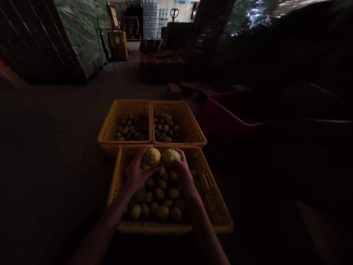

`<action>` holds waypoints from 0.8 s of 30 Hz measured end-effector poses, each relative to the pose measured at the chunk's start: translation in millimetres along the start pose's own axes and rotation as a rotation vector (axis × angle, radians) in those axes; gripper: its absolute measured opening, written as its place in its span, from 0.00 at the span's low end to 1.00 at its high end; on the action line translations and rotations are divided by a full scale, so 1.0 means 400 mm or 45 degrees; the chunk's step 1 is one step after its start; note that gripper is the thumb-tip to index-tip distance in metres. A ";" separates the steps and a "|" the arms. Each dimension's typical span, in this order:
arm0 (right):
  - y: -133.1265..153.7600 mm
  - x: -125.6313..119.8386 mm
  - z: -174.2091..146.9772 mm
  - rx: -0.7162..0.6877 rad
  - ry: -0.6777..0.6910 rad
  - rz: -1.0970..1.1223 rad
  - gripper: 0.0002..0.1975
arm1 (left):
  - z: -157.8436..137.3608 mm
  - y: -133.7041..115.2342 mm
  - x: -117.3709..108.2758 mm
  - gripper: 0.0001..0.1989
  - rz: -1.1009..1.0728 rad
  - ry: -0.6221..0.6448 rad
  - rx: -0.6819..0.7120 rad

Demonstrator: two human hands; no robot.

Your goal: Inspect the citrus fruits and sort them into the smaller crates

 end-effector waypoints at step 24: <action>0.074 0.030 -0.052 -1.134 -0.423 -0.904 0.34 | -0.002 0.012 -0.007 0.33 -0.161 -0.233 0.013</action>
Point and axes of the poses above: each hand's wrist, its own z-axis towards the middle knuckle, its own x-axis out of the palm, y = z × x, the point moved 6 cm from there along z, towards the middle knuckle, and after that the axes turned 9 degrees about x, right-handed, at the moved point
